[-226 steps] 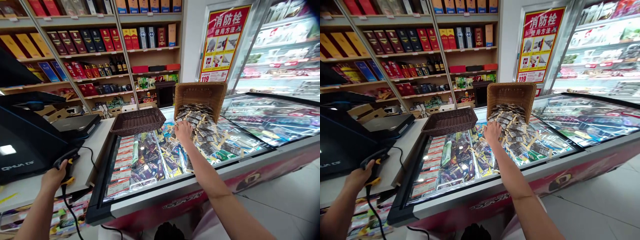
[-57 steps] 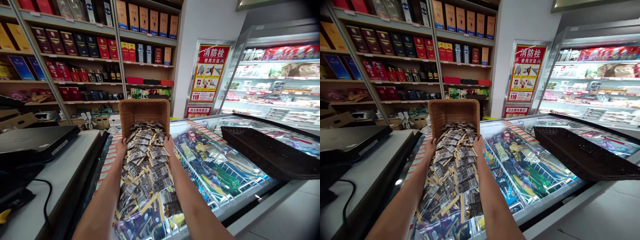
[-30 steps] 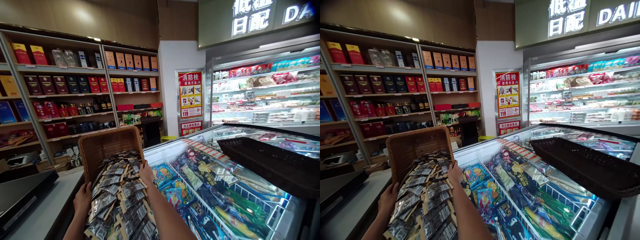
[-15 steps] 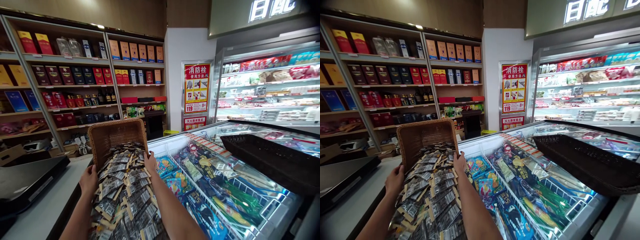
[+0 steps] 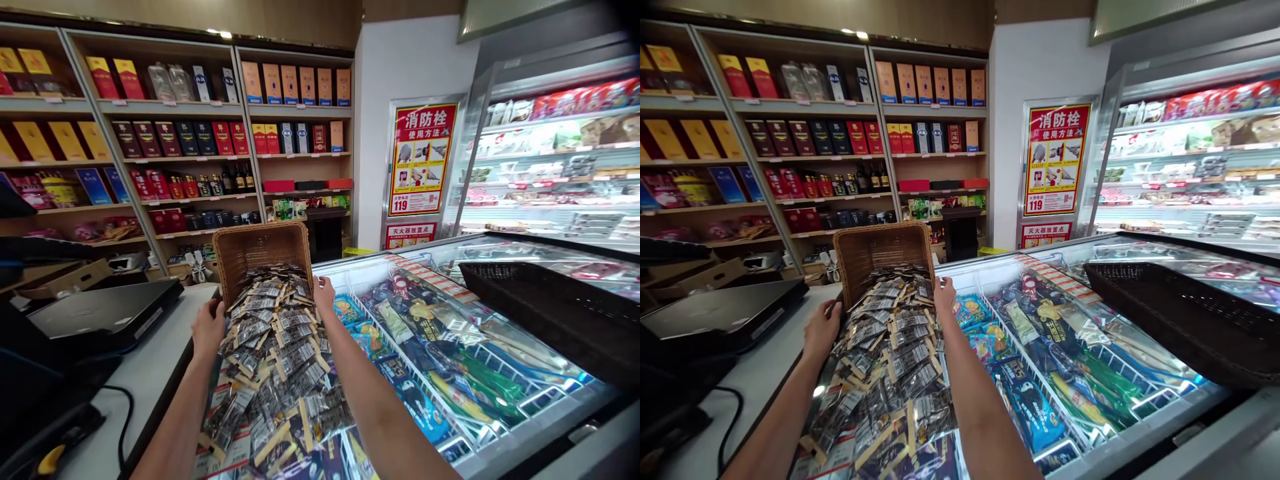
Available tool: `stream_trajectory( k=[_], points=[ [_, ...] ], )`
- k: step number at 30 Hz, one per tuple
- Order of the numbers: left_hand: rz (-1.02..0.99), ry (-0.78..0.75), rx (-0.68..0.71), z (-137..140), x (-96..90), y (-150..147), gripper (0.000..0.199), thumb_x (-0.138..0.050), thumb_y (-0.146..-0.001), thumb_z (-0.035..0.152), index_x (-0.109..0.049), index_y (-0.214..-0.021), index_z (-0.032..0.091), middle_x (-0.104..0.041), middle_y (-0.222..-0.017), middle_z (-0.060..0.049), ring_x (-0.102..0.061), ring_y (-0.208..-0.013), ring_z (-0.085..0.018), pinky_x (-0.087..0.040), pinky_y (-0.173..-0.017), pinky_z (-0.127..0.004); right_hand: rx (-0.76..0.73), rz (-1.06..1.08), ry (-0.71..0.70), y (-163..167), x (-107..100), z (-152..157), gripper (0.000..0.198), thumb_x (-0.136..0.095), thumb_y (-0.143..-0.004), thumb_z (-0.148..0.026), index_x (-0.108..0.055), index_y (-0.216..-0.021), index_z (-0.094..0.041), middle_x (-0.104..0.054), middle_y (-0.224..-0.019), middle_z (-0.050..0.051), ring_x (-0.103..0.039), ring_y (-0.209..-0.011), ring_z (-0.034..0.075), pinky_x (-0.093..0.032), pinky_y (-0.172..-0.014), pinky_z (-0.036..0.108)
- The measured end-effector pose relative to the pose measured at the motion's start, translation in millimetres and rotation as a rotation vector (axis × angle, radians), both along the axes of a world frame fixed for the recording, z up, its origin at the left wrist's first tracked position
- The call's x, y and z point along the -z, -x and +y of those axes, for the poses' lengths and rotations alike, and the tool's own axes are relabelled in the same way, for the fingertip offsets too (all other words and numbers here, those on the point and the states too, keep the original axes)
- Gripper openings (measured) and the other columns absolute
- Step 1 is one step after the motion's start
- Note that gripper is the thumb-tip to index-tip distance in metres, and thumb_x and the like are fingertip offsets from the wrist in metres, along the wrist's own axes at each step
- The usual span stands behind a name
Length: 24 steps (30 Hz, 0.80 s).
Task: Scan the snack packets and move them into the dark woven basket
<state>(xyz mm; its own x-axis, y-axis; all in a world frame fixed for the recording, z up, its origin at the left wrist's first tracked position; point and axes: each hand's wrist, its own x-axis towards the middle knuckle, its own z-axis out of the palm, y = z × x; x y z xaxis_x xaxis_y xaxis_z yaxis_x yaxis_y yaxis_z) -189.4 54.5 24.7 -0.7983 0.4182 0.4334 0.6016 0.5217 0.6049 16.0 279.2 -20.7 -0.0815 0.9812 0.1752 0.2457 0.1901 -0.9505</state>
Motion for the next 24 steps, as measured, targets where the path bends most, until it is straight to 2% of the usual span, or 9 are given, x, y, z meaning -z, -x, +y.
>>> stream_trajectory(
  k=[5,8,10,12,14,16,19,21,24],
  points=[
    [0.107,0.053,0.142,-10.2,4.2,-56.5,0.071,-0.046,-0.102,0.058,-0.052,-0.158,0.014,-0.055,-0.161,-0.022,-0.043,-0.156,-0.037,-0.035,-0.128,-0.049,-0.026,-0.100,-0.028,-15.5,-13.6,-9.3,0.035,-0.047,-0.108,-0.039,-0.065,-0.127,-0.017,-0.078,-0.126,0.013,-0.071,-0.121,0.027,-0.049,-0.101,0.034],
    [0.151,0.205,0.284,-22.2,10.7,-89.8,0.085,-0.048,-0.099,0.067,-0.038,-0.168,0.019,-0.033,-0.177,-0.020,-0.019,-0.167,-0.039,-0.023,-0.131,-0.057,-0.116,-0.219,-0.099,-32.7,-14.7,-24.2,0.038,-0.048,-0.108,-0.038,-0.060,-0.137,-0.017,-0.074,-0.133,0.013,-0.070,-0.120,0.026,-0.050,-0.100,0.035],
    [0.131,0.335,0.362,-36.0,16.0,-105.4,0.094,-0.051,-0.095,0.074,-0.029,-0.173,0.027,-0.020,-0.183,-0.017,-0.007,-0.170,-0.042,-0.017,-0.131,-0.064,-0.224,-0.304,-0.218,-51.4,-9.0,-39.5,0.046,-0.051,-0.107,-0.044,-0.056,-0.144,-0.017,-0.068,-0.142,0.015,-0.066,-0.128,0.028,-0.050,-0.107,0.039],
    [0.097,0.472,0.434,-53.3,22.1,-116.4,0.106,-0.057,-0.087,0.082,-0.020,-0.175,0.034,-0.010,-0.186,-0.013,0.002,-0.170,-0.045,-0.013,-0.130,-0.070,-0.369,-0.384,-0.386,-76.4,2.4,-57.9,0.066,-0.058,-0.103,-0.058,-0.049,-0.155,-0.020,-0.057,-0.156,0.018,-0.054,-0.145,0.032,-0.043,-0.119,0.046],
    [0.068,0.606,0.506,-70.8,28.9,-125.2,0.121,-0.065,-0.078,0.086,-0.011,-0.176,0.039,-0.002,-0.187,-0.011,0.009,-0.169,-0.047,-0.010,-0.127,-0.076,-0.546,-0.470,-0.523,-104.7,17.5,-77.3,0.096,-0.068,-0.090,-0.074,-0.037,-0.166,-0.024,-0.041,-0.169,0.019,-0.036,-0.159,0.038,-0.033,-0.128,0.056],
    [0.040,0.721,0.563,-84.7,36.4,-133.8,0.133,-0.072,-0.071,0.086,-0.005,-0.176,0.040,0.005,-0.187,-0.010,0.015,-0.167,-0.048,-0.008,-0.125,-0.080,-0.713,-0.563,-0.569,-131.0,33.2,-95.3,0.120,-0.077,-0.075,-0.084,-0.028,-0.171,-0.030,-0.027,-0.176,0.018,-0.021,-0.165,0.043,-0.028,-0.130,0.063],
    [0.027,0.787,0.536,-93.5,48.4,-144.9,0.134,-0.072,-0.071,0.085,-0.006,-0.177,0.038,0.004,-0.186,-0.012,0.018,-0.166,-0.050,-0.004,-0.121,-0.086,-0.848,-0.685,-0.528,-154.1,50.8,-115.9,0.132,-0.082,-0.065,-0.087,-0.024,-0.173,-0.037,-0.017,-0.180,0.016,-0.009,-0.168,0.047,-0.022,-0.130,0.069],
    [0.036,0.761,0.480,-92.6,56.2,-148.6,0.129,-0.068,-0.075,0.086,-0.010,-0.177,0.034,0.000,-0.186,-0.015,0.016,-0.166,-0.051,-0.002,-0.120,-0.087,-0.827,-0.719,-0.510,-155.2,56.0,-123.9,0.133,-0.083,-0.066,-0.085,-0.022,-0.173,-0.037,-0.013,-0.181,0.016,-0.004,-0.168,0.048,-0.018,-0.130,0.070],
    [0.054,0.676,0.390,-88.2,65.2,-148.6,0.116,-0.059,-0.084,0.086,-0.018,-0.177,0.030,-0.005,-0.185,-0.017,0.008,-0.168,-0.050,-0.002,-0.123,-0.085,-0.725,-0.697,-0.555,-142.2,55.8,-127.9,0.128,-0.080,-0.072,-0.084,-0.023,-0.173,-0.030,-0.010,-0.182,0.018,-0.003,-0.168,0.047,-0.014,-0.132,0.070]
  ],
)
